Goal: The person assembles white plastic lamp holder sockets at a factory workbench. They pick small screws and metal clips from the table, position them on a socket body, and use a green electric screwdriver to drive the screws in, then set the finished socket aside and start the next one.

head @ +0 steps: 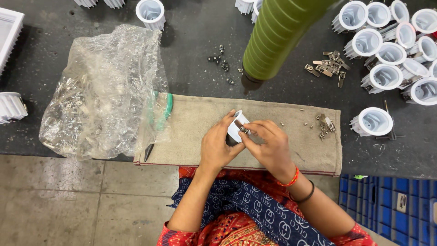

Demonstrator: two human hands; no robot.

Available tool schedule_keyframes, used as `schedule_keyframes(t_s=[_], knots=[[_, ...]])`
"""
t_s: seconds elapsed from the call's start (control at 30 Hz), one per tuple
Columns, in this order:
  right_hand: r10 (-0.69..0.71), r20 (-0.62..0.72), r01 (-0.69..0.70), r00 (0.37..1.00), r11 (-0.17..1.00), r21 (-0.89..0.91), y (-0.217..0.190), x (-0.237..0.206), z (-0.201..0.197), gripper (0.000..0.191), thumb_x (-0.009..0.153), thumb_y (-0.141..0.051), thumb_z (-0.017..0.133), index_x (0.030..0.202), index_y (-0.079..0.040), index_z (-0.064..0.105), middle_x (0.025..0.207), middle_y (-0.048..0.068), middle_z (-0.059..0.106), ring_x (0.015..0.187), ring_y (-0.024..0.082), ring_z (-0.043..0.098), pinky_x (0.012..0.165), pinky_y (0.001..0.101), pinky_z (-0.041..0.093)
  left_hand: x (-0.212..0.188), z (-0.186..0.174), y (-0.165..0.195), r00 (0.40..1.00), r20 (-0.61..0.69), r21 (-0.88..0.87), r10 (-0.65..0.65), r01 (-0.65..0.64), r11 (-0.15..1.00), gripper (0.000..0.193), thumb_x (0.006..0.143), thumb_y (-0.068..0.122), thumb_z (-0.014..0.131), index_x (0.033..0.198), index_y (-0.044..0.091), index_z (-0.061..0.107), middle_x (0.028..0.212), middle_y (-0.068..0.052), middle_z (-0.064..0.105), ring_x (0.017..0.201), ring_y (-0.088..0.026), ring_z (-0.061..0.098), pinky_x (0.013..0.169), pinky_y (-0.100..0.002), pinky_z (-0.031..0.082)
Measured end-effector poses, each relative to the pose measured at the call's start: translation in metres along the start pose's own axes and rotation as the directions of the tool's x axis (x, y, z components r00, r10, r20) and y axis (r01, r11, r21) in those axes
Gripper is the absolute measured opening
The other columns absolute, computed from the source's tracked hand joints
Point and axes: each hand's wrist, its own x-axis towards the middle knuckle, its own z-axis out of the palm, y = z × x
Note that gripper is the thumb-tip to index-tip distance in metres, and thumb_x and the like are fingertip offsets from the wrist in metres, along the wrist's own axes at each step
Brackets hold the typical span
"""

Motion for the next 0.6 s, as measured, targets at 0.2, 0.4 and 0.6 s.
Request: schedule_keyframes(t_s=[0.2,0.4,0.6], knots=[[-0.023,0.001,0.023,1.0,1.0,-0.009,0.001,0.001,-0.002,0.025,0.08,-0.008,0.086,0.102,-0.003,0.075,0.102,0.011,0.074,0.092,0.026,0.072,0.079,0.0354,0.058,0.004,-0.003,0.006,0.985,0.107,0.0,-0.133,0.134,0.991,0.085,0.076,0.025,0.089,0.147,0.003,0.048,0.117,-0.011,0.068,0.102,-0.031,0.072,0.09,-0.042,0.057],[-0.007,0.028,0.007,1.0,1.0,0.02,0.001,0.007,-0.003,0.022,0.08,-0.008,0.085,0.098,-0.002,0.075,0.099,0.011,0.075,0.089,0.026,0.072,0.078,0.0356,0.058,0.011,-0.002,0.01,0.997,-0.015,0.035,0.077,-0.076,0.996,0.076,0.073,0.015,0.084,0.143,0.006,0.054,0.141,-0.014,0.065,0.114,-0.033,0.071,0.095,-0.04,0.058],[-0.023,0.062,0.019,0.998,0.998,0.061,0.014,0.006,-0.005,0.018,0.082,-0.008,0.083,0.097,-0.002,0.076,0.096,0.01,0.075,0.087,0.025,0.073,0.078,0.0345,0.057,0.011,0.003,0.009,1.0,-0.022,-0.021,0.016,-0.017,1.0,0.068,0.076,0.011,0.082,0.14,0.004,0.058,0.14,-0.015,0.067,0.111,-0.03,0.073,0.094,-0.04,0.059]])
